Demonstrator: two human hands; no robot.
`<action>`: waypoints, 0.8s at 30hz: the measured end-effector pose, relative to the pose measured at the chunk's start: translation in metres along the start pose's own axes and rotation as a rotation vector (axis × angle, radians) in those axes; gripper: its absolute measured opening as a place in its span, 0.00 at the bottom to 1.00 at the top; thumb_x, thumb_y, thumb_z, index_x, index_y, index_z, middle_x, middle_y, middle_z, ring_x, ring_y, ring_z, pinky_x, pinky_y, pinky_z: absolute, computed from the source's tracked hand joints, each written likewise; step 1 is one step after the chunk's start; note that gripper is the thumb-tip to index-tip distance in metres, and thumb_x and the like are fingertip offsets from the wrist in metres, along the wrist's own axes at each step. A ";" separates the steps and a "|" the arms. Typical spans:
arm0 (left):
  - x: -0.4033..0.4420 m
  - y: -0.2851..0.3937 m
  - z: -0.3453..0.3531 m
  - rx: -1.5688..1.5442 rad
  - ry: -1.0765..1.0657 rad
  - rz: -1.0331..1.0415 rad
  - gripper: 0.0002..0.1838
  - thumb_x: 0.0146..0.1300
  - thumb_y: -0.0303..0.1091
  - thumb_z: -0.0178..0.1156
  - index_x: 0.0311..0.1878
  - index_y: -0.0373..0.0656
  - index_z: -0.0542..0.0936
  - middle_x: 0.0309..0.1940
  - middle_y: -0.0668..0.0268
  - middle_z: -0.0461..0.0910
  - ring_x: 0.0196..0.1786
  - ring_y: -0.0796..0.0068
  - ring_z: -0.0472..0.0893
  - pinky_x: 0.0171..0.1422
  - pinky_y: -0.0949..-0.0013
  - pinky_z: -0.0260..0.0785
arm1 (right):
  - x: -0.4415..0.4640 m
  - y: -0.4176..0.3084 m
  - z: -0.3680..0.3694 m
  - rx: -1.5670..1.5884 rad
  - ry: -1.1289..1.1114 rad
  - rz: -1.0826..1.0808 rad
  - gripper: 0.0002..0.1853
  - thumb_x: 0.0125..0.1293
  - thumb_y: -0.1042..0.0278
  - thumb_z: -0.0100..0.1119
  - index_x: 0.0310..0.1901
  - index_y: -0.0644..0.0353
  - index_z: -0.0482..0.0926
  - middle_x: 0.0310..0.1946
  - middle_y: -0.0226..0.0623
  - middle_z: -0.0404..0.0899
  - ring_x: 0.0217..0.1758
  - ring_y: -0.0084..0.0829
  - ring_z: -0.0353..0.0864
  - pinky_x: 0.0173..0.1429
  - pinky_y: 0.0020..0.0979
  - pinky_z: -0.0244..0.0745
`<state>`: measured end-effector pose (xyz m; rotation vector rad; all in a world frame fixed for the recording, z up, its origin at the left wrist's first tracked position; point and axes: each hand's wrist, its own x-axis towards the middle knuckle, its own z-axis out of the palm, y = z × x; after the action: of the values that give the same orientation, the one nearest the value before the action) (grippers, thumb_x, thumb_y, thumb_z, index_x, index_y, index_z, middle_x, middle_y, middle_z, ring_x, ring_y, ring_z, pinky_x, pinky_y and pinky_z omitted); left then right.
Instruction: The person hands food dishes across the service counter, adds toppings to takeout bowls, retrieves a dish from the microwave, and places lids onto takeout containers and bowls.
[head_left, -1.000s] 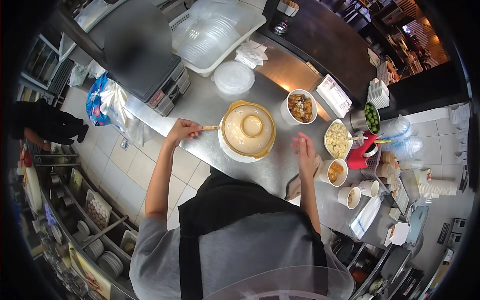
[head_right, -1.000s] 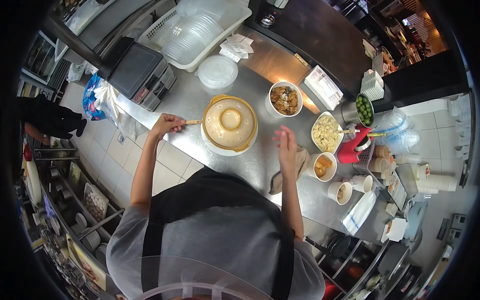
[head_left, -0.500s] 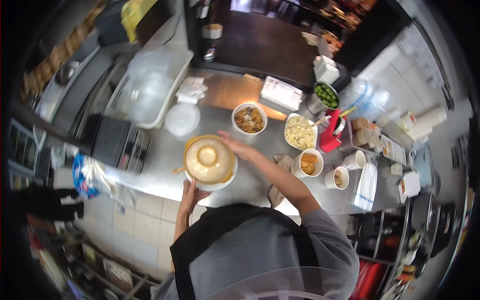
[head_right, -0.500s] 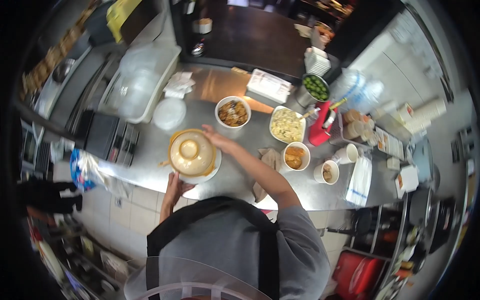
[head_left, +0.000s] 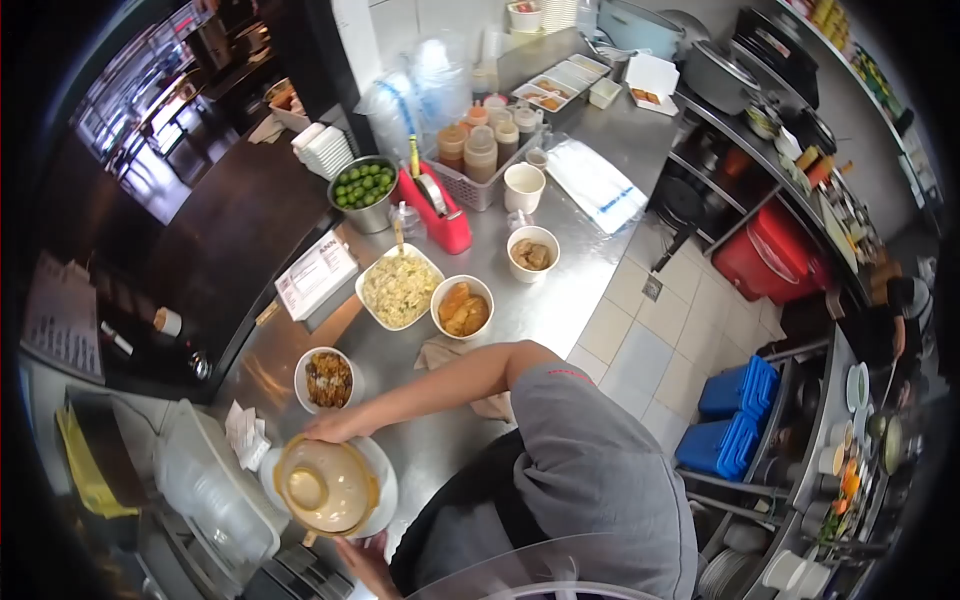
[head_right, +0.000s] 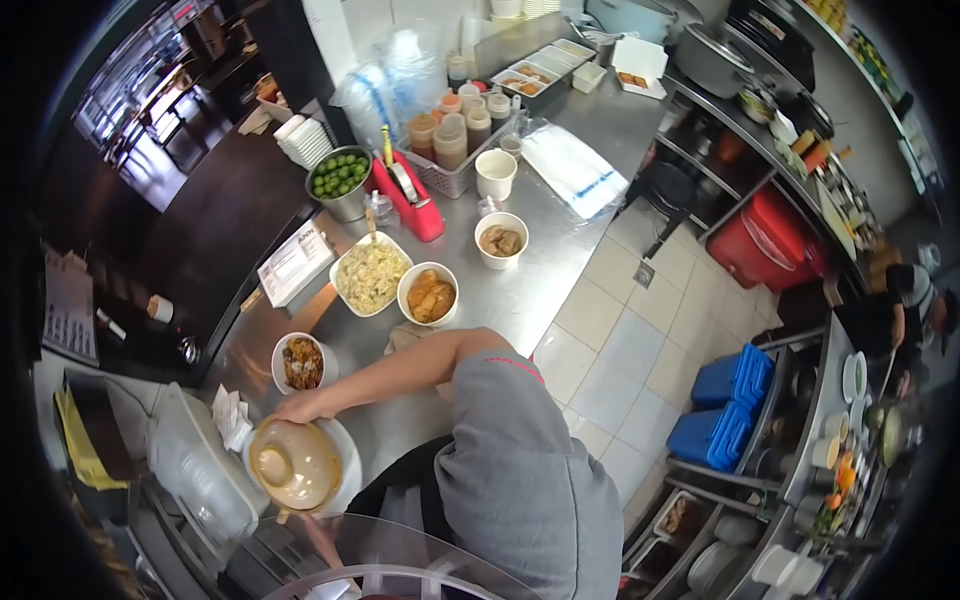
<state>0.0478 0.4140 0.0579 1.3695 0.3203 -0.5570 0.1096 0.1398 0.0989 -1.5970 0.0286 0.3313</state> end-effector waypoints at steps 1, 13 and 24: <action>0.000 0.028 0.019 0.034 -0.040 0.047 0.36 0.59 0.61 0.47 0.62 0.47 0.55 0.54 0.51 0.66 0.47 0.56 0.76 0.38 0.63 0.75 | 0.003 -0.010 -0.010 0.016 0.047 0.005 0.20 0.64 0.57 0.40 0.50 0.61 0.71 0.49 0.48 0.71 0.52 0.38 0.69 0.55 0.36 0.63; 0.255 0.192 0.144 0.230 -0.328 0.101 0.34 0.60 0.57 0.44 0.59 0.38 0.59 0.42 0.45 0.74 0.39 0.59 0.80 0.39 0.66 0.76 | 0.193 -0.048 -0.199 -0.003 0.455 -0.033 0.17 0.67 0.61 0.36 0.46 0.60 0.74 0.45 0.35 0.74 0.53 0.27 0.67 0.59 0.30 0.57; 0.466 0.225 0.196 0.469 -0.310 0.072 0.37 0.54 0.63 0.42 0.55 0.40 0.67 0.43 0.51 0.75 0.35 0.60 0.80 0.33 0.62 0.76 | 0.346 0.038 -0.291 -0.100 0.667 0.063 0.22 0.62 0.50 0.36 0.54 0.47 0.70 0.56 0.48 0.66 0.60 0.48 0.61 0.63 0.43 0.57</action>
<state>0.5379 0.1578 0.0357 1.7054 -0.1218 -0.8054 0.4886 -0.0843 -0.0127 -1.7464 0.5813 -0.1665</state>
